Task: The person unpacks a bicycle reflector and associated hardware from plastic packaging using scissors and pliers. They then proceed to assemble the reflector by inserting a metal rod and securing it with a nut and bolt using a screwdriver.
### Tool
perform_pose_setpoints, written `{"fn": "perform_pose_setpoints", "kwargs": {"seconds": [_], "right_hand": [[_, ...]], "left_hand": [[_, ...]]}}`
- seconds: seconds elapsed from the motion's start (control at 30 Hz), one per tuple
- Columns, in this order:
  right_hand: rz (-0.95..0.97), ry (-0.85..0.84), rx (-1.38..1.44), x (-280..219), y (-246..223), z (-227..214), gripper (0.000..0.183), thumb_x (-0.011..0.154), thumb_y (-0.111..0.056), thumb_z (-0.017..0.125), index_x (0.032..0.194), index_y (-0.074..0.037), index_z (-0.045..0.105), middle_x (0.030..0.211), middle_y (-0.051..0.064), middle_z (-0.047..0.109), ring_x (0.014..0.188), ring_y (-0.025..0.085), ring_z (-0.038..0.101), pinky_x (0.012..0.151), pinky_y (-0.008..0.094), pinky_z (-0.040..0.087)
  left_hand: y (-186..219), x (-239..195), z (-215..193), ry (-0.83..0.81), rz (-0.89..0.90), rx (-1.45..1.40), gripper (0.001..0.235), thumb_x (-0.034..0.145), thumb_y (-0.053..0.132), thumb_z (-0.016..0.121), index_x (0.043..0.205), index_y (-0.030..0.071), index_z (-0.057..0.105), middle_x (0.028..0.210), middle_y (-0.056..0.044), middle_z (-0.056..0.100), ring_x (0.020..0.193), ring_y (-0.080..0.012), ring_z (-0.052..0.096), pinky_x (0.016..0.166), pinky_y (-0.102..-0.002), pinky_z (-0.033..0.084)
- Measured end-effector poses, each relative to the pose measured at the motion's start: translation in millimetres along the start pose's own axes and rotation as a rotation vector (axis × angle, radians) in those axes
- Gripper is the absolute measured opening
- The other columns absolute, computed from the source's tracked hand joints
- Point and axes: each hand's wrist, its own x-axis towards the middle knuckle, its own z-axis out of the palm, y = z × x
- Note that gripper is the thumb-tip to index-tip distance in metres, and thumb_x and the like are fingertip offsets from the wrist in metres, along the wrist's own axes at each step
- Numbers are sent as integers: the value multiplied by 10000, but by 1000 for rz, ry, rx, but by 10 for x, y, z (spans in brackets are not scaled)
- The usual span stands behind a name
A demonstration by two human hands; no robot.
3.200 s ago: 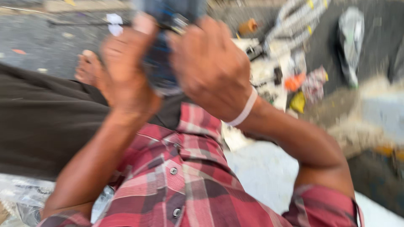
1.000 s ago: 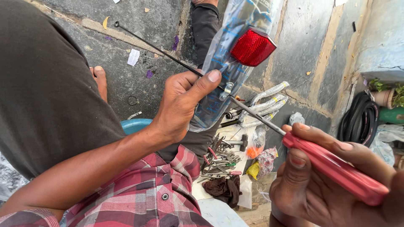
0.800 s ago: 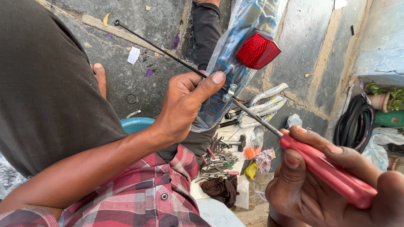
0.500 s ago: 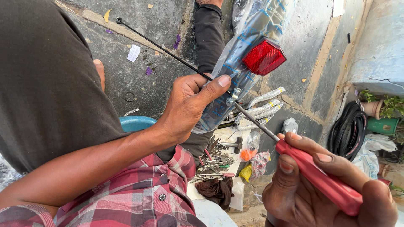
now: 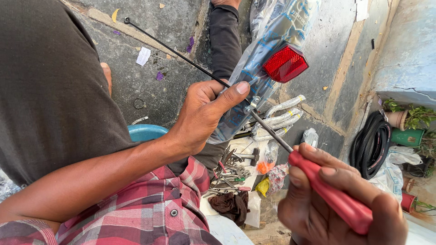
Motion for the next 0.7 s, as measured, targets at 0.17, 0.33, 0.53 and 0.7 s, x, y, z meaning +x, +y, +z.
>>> {"fn": "perform_pose_setpoints", "kwargs": {"seconds": [0.17, 0.33, 0.53, 0.7], "right_hand": [[-34, 56, 148, -10, 58, 1, 437, 874, -52, 770, 1203, -42, 482, 1124, 142, 686, 1078, 222, 723, 923, 343, 586], [-260, -22, -48, -16, 132, -32, 482, 881, -90, 792, 1248, -80, 480, 1107, 142, 659, 1068, 268, 731, 900, 406, 623], [419, -14, 896, -268, 482, -304, 491, 969, -245, 783, 1238, 60, 508, 1217, 269, 697, 1025, 394, 750, 662, 425, 629], [97, -422, 479, -260, 833, -545, 521, 1072, -511, 465, 1282, -35, 431, 1232, 182, 758, 1064, 292, 781, 1059, 474, 534]], "left_hand": [[5, 8, -7, 2, 29, -4, 355, 987, 345, 709, 887, 8, 758, 735, 49, 652, 629, 14, 467, 505, -214, 338], [-20, 2, -9, 17, -1, 41, 366, 964, 368, 721, 853, 21, 757, 688, 70, 599, 593, 13, 416, 479, -230, 291], [-57, 6, -3, 30, -9, 60, 381, 954, 378, 734, 787, 35, 728, 635, 81, 540, 553, 5, 362, 445, -252, 231], [-34, 0, -17, 24, 11, 66, 381, 961, 384, 730, 783, 47, 723, 640, 93, 520, 562, 13, 351, 451, -245, 226]]}}
